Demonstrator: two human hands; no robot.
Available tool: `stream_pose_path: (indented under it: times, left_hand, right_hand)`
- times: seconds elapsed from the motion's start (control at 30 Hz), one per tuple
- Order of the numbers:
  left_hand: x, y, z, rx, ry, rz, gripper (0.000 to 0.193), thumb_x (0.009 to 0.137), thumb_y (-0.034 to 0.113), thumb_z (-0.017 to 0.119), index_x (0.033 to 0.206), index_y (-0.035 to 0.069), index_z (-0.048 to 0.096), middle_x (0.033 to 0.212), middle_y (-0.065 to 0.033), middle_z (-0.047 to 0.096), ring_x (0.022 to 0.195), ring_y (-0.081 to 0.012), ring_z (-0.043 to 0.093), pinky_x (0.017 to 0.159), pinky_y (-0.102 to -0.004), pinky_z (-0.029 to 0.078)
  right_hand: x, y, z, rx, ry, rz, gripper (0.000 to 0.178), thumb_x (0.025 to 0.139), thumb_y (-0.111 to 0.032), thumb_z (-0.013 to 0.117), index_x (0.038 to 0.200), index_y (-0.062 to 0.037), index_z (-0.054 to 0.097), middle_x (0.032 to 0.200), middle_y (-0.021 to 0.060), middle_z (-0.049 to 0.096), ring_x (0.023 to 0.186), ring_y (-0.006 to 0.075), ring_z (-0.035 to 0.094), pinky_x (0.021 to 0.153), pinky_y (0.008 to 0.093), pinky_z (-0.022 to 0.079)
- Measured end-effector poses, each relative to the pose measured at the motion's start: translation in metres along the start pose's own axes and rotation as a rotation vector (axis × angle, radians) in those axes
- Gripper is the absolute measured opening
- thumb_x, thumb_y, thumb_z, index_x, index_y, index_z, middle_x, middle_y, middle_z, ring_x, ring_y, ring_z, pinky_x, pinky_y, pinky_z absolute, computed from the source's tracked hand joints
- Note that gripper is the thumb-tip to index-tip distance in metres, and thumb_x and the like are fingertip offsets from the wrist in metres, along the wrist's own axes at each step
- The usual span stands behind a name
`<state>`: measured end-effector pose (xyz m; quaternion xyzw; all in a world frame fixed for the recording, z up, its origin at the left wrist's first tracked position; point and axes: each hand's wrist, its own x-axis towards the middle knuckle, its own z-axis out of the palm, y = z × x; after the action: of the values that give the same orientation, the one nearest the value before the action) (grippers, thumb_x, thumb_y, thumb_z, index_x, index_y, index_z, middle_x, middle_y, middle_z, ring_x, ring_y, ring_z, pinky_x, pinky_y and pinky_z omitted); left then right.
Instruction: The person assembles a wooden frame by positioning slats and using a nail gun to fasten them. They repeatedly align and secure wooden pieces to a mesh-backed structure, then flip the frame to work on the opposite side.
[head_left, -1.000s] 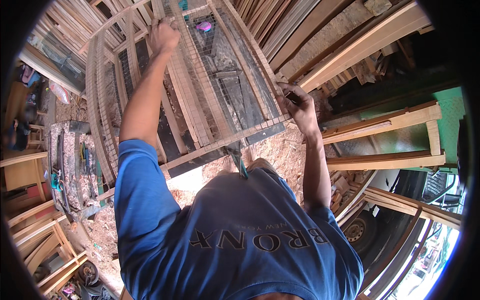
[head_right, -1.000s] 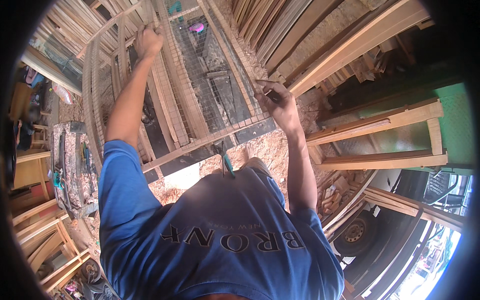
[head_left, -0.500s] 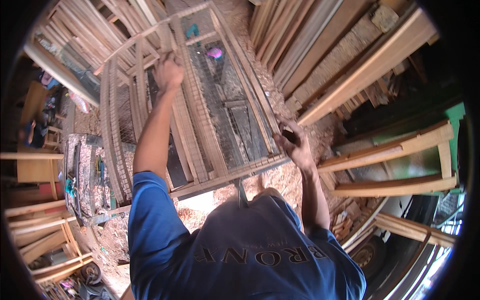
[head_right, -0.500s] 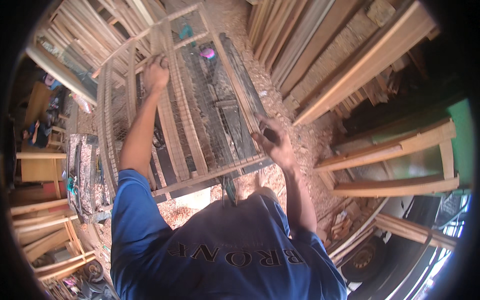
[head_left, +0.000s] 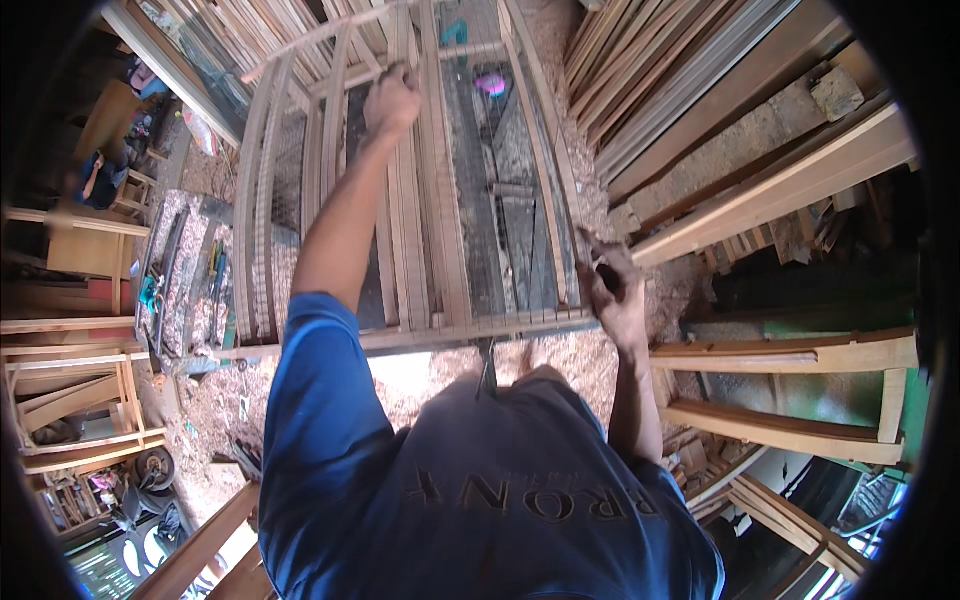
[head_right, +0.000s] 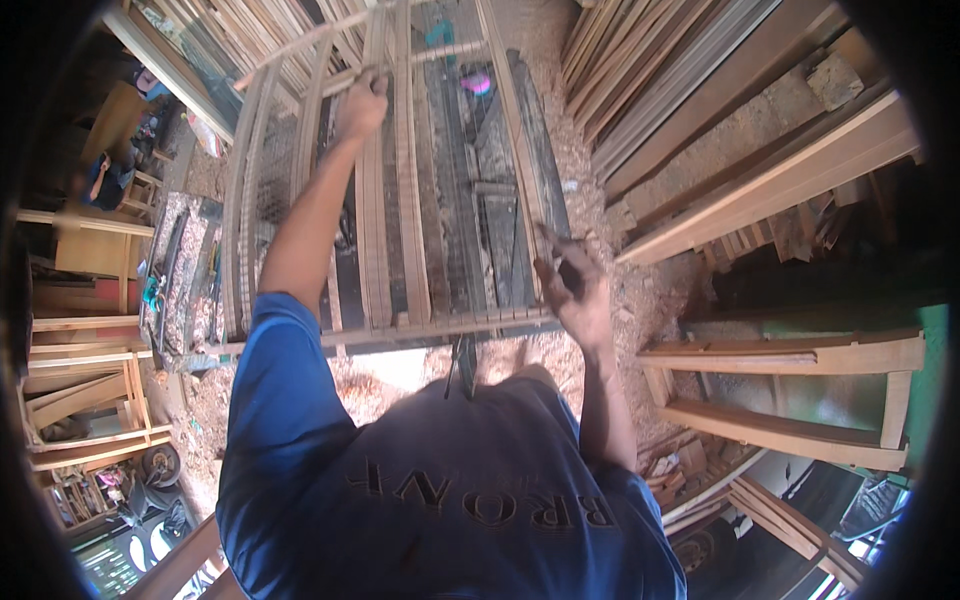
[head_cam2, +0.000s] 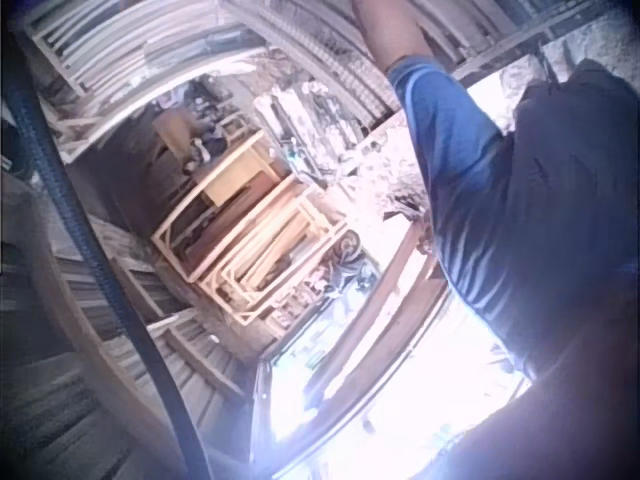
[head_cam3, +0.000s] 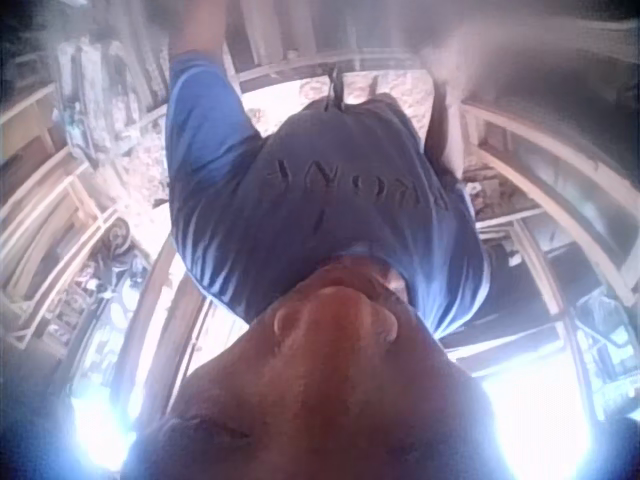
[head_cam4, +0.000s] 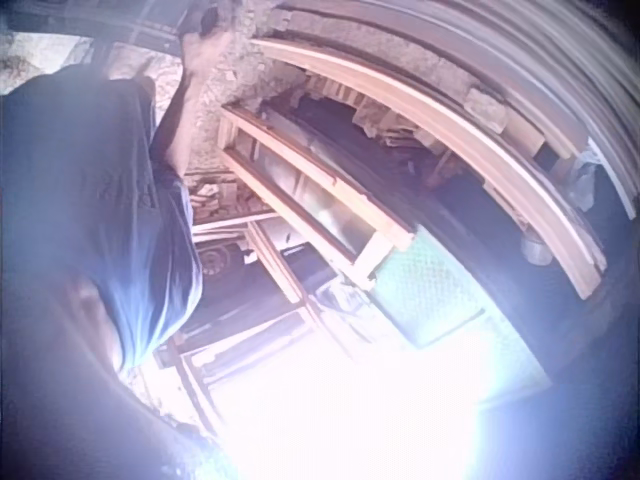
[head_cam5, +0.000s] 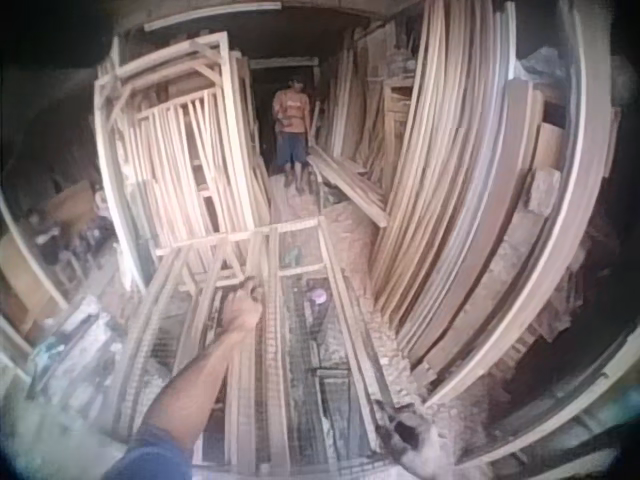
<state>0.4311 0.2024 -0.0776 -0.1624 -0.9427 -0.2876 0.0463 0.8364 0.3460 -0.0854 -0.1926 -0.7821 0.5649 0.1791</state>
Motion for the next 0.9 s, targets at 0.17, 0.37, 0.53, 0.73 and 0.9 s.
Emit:
stream_pose_path:
  times: [0.17, 0.37, 0.53, 0.73, 0.9]
  left_hand:
    - [-0.005, -0.002, -0.004, -0.047, 0.034, 0.080, 0.051, 0.099, 0.039, 0.054, 0.144, 0.015, 0.054, 0.139, -0.0225, 0.059, 0.132, -0.0380, 0.054, 0.113, -0.0488, 0.042]
    - [-0.072, 0.025, -0.048, 0.172, 0.062, 0.522, 0.063, 0.094, 0.025, 0.058, 0.151, 0.004, 0.040, 0.158, -0.0222, 0.034, 0.144, -0.0406, 0.037, 0.122, -0.0518, 0.026]
    - [-0.211, 0.041, -0.073, 0.363, -0.126, 1.138, 0.055, 0.098, 0.040, 0.060, 0.144, 0.010, 0.053, 0.156, -0.0146, 0.044, 0.150, -0.0267, 0.033, 0.126, -0.0517, 0.020]
    - [-0.297, 0.020, -0.066, 0.146, -0.486, 0.838, 0.061, 0.096, 0.038, 0.062, 0.152, 0.018, 0.046, 0.162, -0.0093, 0.035, 0.151, -0.0275, 0.030, 0.128, -0.0517, 0.014]
    - [-0.310, 0.010, -0.049, 0.080, -0.433, 0.776, 0.061, 0.096, 0.036, 0.062, 0.152, 0.019, 0.046, 0.164, -0.0050, 0.033, 0.151, -0.0243, 0.030, 0.129, -0.0507, 0.014]
  right_hand:
    - [0.002, 0.000, 0.002, -0.014, 0.010, -0.039, 0.044, 0.091, -0.011, 0.070, 0.135, -0.0109, 0.067, 0.085, 0.0027, 0.054, 0.063, 0.0078, 0.043, 0.061, 0.0269, 0.042]
    - [0.003, 0.009, 0.006, 0.050, 0.002, -0.060, 0.043, 0.096, -0.016, 0.068, 0.139, -0.0093, 0.063, 0.070, -0.0027, 0.048, 0.060, 0.0037, 0.043, 0.059, 0.0228, 0.040]
    - [-0.001, 0.011, 0.003, 0.140, -0.034, -0.062, 0.045, 0.098, -0.018, 0.069, 0.140, -0.0086, 0.061, 0.070, -0.0052, 0.050, 0.060, 0.0015, 0.043, 0.058, 0.0213, 0.040]
    - [0.000, 0.016, 0.006, 0.227, -0.013, -0.011, 0.043, 0.098, -0.010, 0.068, 0.140, -0.0073, 0.061, 0.080, -0.0060, 0.055, 0.062, 0.0017, 0.043, 0.060, 0.0222, 0.041]
    - [-0.001, 0.029, 0.012, 0.263, 0.055, -0.067, 0.042, 0.097, -0.004, 0.067, 0.139, -0.0059, 0.062, 0.087, -0.0057, 0.057, 0.065, 0.0017, 0.044, 0.064, 0.0217, 0.042]
